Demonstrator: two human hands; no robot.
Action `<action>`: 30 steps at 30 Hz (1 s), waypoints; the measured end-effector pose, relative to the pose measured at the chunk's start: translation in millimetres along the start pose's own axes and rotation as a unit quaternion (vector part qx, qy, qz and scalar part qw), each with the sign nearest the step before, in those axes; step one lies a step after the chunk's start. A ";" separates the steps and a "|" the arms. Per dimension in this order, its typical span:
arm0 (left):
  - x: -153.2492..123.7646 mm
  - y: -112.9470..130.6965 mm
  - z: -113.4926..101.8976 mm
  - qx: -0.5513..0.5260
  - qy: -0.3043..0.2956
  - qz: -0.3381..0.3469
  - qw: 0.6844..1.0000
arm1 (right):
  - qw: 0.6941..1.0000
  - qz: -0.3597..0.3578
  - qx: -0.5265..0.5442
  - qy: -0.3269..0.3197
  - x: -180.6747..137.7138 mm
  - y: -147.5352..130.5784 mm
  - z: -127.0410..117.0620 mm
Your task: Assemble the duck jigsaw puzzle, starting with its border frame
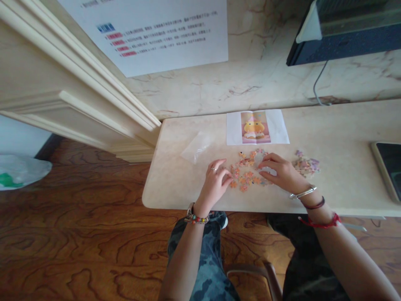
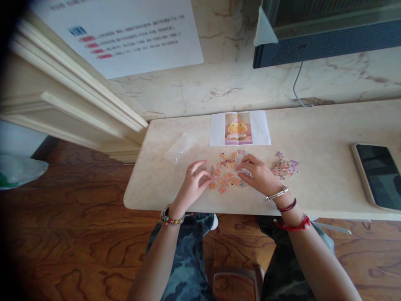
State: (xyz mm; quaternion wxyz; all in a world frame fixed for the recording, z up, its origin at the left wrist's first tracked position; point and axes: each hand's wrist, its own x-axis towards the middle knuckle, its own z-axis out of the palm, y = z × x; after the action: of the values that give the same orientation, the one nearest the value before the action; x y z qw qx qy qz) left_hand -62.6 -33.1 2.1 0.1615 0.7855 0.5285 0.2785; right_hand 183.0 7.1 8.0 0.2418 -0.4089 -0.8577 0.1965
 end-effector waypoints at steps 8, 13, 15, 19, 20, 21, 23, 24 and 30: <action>5.7 6.7 3.0 -0.053 0.009 -0.027 0.998 | 0.999 0.018 -0.003 -0.039 -11.4 2.6 -9.7; 8.6 13.1 1.7 -0.107 0.012 -0.059 0.992 | 0.999 0.008 0.030 -0.028 -10.9 -13.8 -3.0; 9.6 16.4 2.2 -0.121 0.009 -0.062 0.991 | 0.998 0.010 0.057 -0.008 -7.1 -24.1 2.9; 11.2 21.2 6.6 -0.121 -0.007 -0.050 0.991 | 0.995 0.019 0.097 0.009 -0.4 -35.7 9.7; 11.3 21.6 8.0 -0.112 -0.006 -0.046 0.993 | 0.995 0.022 0.094 0.009 -0.2 -34.4 9.0; 11.3 21.5 9.3 -0.098 -0.002 -0.041 0.994 | 0.996 0.024 0.086 0.005 -0.8 -31.3 7.3; 10.8 20.2 11.4 -0.058 0.009 -0.029 0.998 | 0.998 0.027 0.061 -0.018 -4.3 -21.4 1.6; 10.4 19.0 12.3 -0.037 0.014 -0.022 0.999 | 0.998 0.026 0.048 -0.037 -6.7 -16.0 -1.8; 9.9 12.2 14.8 0.049 0.029 -0.009 0.998 | 0.992 0.033 -0.038 -0.116 -15.6 -6.0 -9.4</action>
State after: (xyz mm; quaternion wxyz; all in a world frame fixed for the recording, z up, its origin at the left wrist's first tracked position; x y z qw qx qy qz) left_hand -41.7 -28.1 -0.3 0.1102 0.7794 0.5527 0.2737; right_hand 193.3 -7.6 14.8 0.1182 -0.4207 -0.8728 0.2176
